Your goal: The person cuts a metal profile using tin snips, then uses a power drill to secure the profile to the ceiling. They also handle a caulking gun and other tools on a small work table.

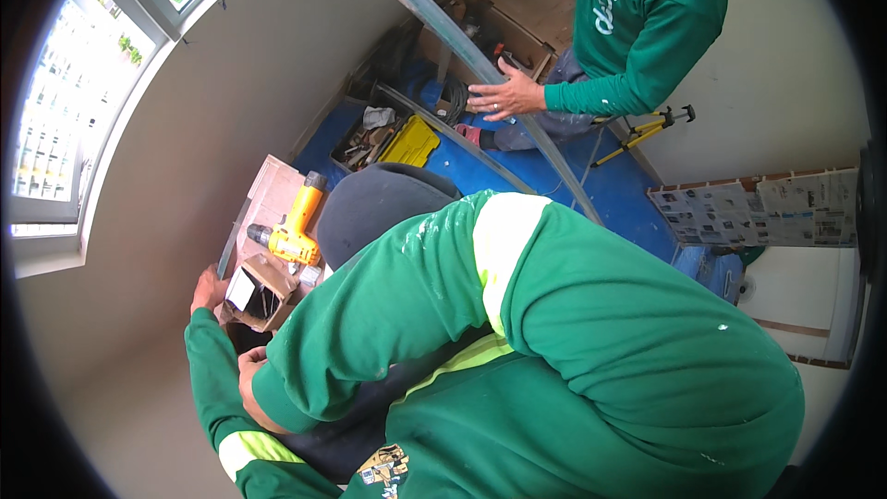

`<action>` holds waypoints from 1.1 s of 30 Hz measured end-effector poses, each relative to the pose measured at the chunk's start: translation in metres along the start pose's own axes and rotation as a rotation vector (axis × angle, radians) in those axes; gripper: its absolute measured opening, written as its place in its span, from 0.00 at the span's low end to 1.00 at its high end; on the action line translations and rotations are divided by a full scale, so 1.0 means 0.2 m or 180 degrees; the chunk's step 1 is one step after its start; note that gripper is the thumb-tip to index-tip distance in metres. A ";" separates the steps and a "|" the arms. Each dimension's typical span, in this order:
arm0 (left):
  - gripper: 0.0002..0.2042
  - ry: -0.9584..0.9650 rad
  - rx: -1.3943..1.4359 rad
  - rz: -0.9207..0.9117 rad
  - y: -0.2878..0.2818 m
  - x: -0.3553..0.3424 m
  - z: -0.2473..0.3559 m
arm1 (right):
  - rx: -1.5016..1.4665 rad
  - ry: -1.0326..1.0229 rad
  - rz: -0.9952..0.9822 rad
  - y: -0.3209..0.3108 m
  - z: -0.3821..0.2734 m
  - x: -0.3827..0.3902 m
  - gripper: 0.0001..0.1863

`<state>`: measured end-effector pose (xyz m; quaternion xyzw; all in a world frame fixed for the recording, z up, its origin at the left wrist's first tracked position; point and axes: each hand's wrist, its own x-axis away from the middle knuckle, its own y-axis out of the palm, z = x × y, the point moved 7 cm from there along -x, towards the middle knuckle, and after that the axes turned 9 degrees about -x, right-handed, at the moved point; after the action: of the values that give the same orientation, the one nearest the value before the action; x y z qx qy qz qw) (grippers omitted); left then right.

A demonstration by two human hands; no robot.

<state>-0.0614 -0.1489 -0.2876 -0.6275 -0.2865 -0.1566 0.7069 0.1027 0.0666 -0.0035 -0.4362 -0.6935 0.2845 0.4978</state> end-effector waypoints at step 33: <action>0.37 -0.0231 -0.0032 -0.0191 0.07 -0.03 -0.13 | -0.0351 0.0566 -0.0125 0.03 0.08 -0.08 0.19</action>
<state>-0.0532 -0.1721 -0.3038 -0.6275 -0.3299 -0.1563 0.6878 0.0918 0.0555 -0.0203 -0.4727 -0.6696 0.1962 0.5382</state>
